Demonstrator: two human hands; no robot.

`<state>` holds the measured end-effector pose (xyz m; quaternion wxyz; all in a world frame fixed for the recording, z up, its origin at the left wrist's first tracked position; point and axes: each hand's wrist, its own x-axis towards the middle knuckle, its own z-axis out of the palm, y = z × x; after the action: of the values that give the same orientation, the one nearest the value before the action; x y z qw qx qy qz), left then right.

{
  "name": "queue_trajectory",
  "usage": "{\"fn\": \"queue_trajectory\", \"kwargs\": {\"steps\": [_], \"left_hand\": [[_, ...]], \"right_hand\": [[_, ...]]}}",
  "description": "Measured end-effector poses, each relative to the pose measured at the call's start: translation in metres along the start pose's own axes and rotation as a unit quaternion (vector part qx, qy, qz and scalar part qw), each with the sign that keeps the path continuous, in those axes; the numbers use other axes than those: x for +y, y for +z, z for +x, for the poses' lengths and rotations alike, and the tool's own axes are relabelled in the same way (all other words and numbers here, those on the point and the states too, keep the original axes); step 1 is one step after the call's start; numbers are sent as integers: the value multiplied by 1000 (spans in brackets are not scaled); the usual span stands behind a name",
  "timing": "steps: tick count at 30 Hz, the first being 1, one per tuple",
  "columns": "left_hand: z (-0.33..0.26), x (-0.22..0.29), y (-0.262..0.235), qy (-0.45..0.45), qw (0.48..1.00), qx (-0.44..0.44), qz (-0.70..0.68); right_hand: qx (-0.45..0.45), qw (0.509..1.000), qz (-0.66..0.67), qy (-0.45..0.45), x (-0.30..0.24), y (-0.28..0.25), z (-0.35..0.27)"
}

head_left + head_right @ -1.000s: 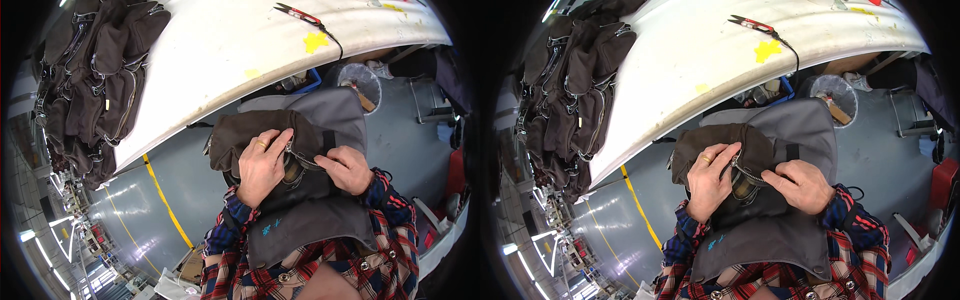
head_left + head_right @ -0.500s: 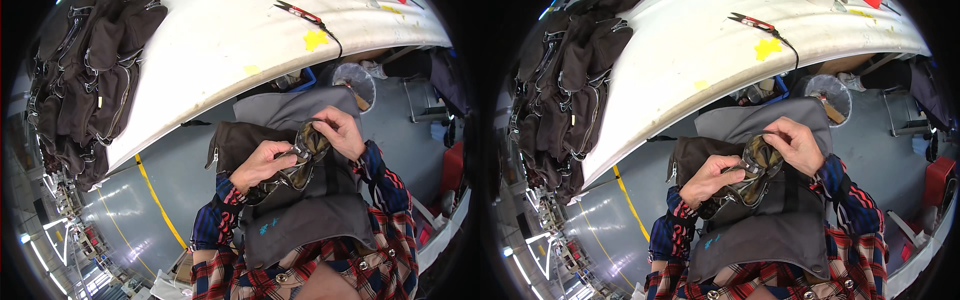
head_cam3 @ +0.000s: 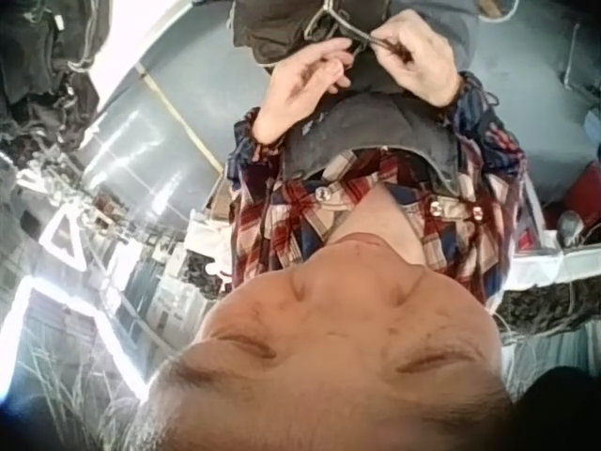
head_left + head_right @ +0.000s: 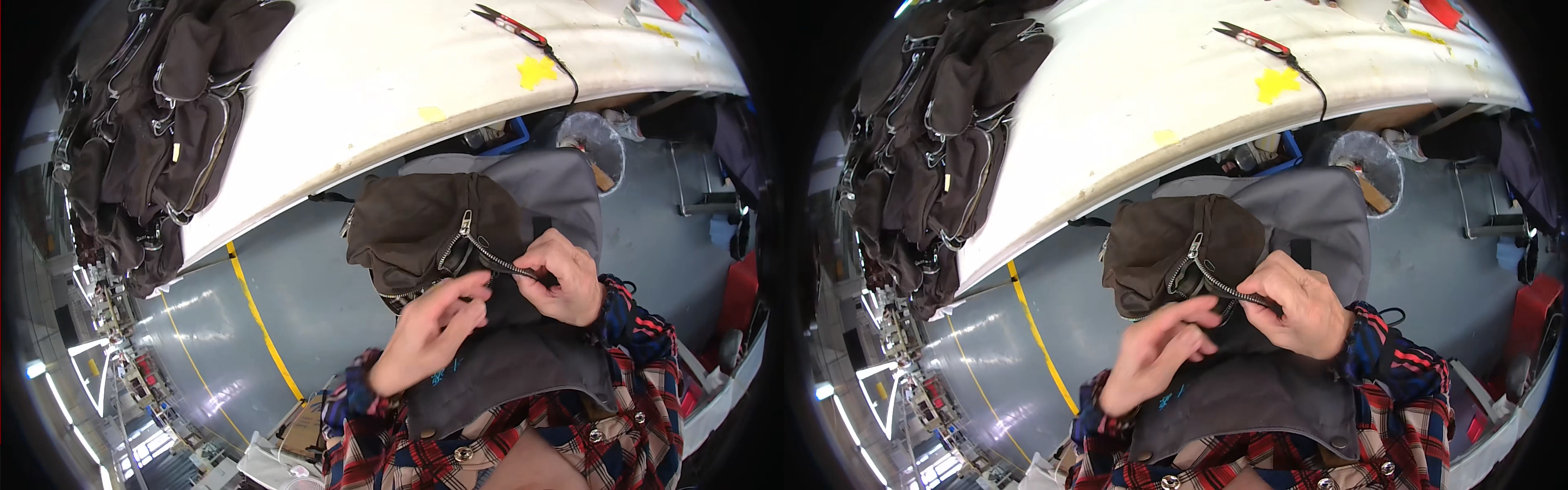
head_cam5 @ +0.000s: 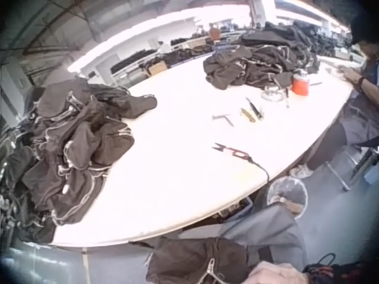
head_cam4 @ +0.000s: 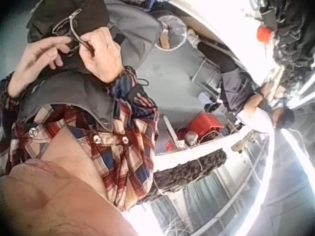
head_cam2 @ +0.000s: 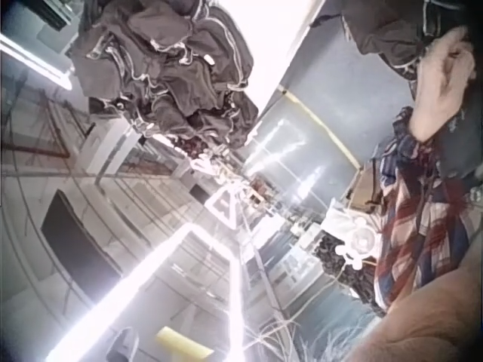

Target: The recorder trims loose threads and inspects the edges of a leather bag using small snips.

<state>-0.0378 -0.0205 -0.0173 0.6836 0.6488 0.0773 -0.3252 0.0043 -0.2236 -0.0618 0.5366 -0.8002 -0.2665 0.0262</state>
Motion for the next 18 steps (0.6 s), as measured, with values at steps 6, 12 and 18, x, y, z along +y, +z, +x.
{"fn": "queue_trajectory", "kwargs": {"steps": [6, 12, 18], "left_hand": [[39, -47, 9, 61, 982, 10, -180], [40, -33, 7, 87, 986, -28, -143], [50, -25, 14, 88, 989, -15, -121]], "right_hand": [[-118, 984, -67, -115, 2, 8, -9], [-38, 996, 69, 34, -1, -6, 9], [-74, 996, -20, -38, 9, 0, 35]]}}
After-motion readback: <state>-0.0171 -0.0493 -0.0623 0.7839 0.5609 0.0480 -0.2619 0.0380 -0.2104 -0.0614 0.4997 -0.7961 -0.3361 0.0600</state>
